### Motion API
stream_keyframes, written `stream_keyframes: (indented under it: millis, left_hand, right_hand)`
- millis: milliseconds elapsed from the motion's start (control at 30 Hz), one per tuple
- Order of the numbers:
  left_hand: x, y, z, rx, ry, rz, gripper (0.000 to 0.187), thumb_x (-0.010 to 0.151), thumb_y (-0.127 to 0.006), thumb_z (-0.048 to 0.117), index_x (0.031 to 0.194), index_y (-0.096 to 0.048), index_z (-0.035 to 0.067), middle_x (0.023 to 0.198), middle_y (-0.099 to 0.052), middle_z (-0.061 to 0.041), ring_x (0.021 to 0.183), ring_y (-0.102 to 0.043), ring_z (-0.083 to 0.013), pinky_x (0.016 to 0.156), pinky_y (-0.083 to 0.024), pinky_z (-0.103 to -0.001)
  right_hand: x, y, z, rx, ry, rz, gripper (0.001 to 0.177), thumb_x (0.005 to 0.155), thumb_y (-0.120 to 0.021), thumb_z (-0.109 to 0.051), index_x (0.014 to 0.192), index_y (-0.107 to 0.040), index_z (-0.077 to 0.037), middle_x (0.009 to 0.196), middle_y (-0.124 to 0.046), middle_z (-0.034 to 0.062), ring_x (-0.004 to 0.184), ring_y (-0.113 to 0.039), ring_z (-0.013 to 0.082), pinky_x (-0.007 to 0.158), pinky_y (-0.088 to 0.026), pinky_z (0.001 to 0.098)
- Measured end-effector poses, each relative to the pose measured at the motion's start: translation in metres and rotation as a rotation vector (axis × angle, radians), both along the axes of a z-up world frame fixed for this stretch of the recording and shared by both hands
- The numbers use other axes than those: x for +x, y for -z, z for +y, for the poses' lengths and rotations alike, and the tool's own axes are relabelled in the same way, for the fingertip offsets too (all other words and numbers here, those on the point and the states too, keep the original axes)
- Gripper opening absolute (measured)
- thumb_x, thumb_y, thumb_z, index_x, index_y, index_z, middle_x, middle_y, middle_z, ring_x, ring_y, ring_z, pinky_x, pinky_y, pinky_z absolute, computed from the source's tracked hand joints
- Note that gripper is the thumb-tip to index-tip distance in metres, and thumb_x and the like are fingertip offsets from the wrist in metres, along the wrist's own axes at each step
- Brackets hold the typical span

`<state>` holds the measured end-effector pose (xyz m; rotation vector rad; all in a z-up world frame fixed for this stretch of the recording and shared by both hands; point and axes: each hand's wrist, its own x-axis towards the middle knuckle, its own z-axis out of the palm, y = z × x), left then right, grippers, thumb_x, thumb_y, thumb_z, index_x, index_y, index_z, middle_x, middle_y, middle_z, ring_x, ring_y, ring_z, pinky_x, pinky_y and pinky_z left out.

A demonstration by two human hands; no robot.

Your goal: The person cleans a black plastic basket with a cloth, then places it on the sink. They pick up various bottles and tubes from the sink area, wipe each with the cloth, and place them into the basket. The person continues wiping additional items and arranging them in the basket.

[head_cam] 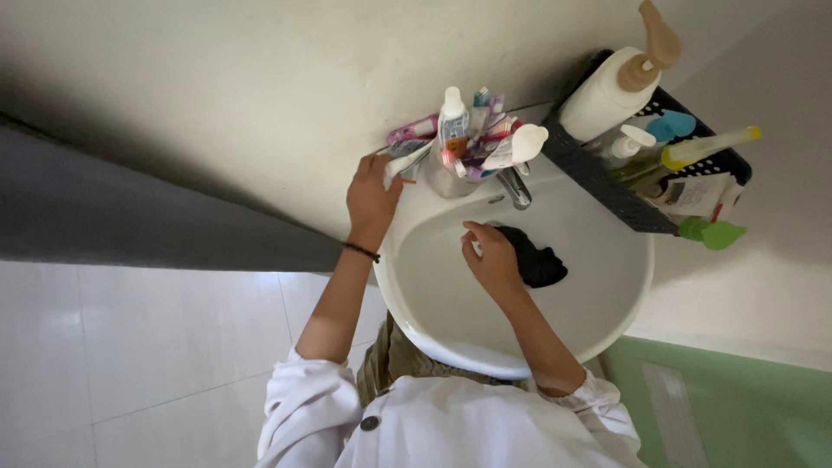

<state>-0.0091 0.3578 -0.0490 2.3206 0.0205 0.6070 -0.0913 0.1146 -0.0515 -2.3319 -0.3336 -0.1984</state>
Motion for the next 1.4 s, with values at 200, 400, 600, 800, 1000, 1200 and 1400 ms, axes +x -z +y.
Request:
stream_keyframes:
  millis: [200,400,600,800,1000,1200,1400]
  left_hand:
    - [-0.019,-0.016,0.017,-0.213,0.02,-0.011,0.031,0.092,-0.076,0.015,0.12,-0.067,0.004,0.119,-0.067,-0.014,0.093,-0.071,-0.0285,0.075,-0.062,-0.035]
    - [-0.03,-0.022,0.019,-0.299,-0.045,-0.136,0.025,0.094,-0.075,0.013,0.116,-0.069,0.003,0.116,-0.068,-0.013,0.094,-0.071,-0.0255,0.071,-0.065,-0.031]
    - [-0.073,-0.038,0.032,-0.338,-0.092,-0.167,0.024,0.095,-0.076,0.01,0.116,-0.069,0.001,0.114,-0.069,-0.015,0.092,-0.071,-0.0219,0.072,-0.062,-0.03]
    - [-0.123,-0.049,0.062,-0.74,-0.065,-0.024,0.027,0.098,-0.072,0.012,0.12,-0.069,-0.004,0.113,-0.071,-0.01,0.091,-0.068,-0.0099,0.072,-0.061,-0.026]
    - [-0.154,-0.038,0.073,-0.864,-0.085,0.332,0.027,0.093,-0.074,0.011,0.115,-0.075,-0.004,0.093,-0.075,-0.008,0.076,-0.068,-0.0087,0.066,-0.06,-0.024]
    - [-0.145,-0.008,0.037,-0.843,0.103,0.475,0.03,0.091,-0.073,0.014,0.114,-0.074,-0.006,0.091,-0.078,-0.009,0.072,-0.072,-0.0102,0.065,-0.063,-0.025]
    - [-0.117,0.02,-0.025,-0.642,0.331,0.527,0.036,0.093,-0.073,0.022,0.116,-0.072,-0.006,0.09,-0.077,-0.012,0.069,-0.072,-0.0122,0.06,-0.058,-0.026]
  right_hand:
    - [0.0,0.006,-0.007,0.051,0.01,0.0,0.032,0.088,-0.068,-0.007,0.12,-0.069,-0.003,0.1,-0.075,0.01,0.089,-0.073,0.0247,0.073,-0.057,0.0346]
    - [0.013,0.0,0.004,0.065,-0.006,-0.027,0.029,0.093,-0.07,-0.011,0.121,-0.069,-0.004,0.101,-0.073,0.0121,0.09,-0.071,0.0246,0.072,-0.057,0.0343]
    - [0.02,-0.008,0.02,0.13,-0.034,-0.034,0.03,0.092,-0.07,-0.009,0.122,-0.068,-0.004,0.107,-0.072,0.0118,0.093,-0.072,0.0234,0.076,-0.059,0.0341]
    - [0.022,0.006,0.019,0.12,-0.033,-0.015,0.035,0.09,-0.07,-0.008,0.125,-0.065,-0.003,0.108,-0.071,0.0131,0.092,-0.072,0.0237,0.075,-0.06,0.0332]
    - [0.018,0.036,-0.011,0.122,-0.001,-0.035,0.036,0.09,-0.071,-0.005,0.125,-0.067,-0.002,0.103,-0.071,0.0119,0.088,-0.07,0.0224,0.076,-0.059,0.0337]
    - [0.004,0.04,-0.052,0.205,0.199,-0.156,0.022,0.099,-0.066,-0.004,0.121,-0.068,-0.002,0.103,-0.073,0.0099,0.087,-0.073,0.0187,0.074,-0.059,0.0294]
    - [0.053,-0.001,-0.087,0.088,0.241,-0.448,0.019,0.101,-0.069,-0.004,0.12,-0.067,-0.002,0.106,-0.07,0.0128,0.088,-0.071,0.0218,0.071,-0.058,0.0307]
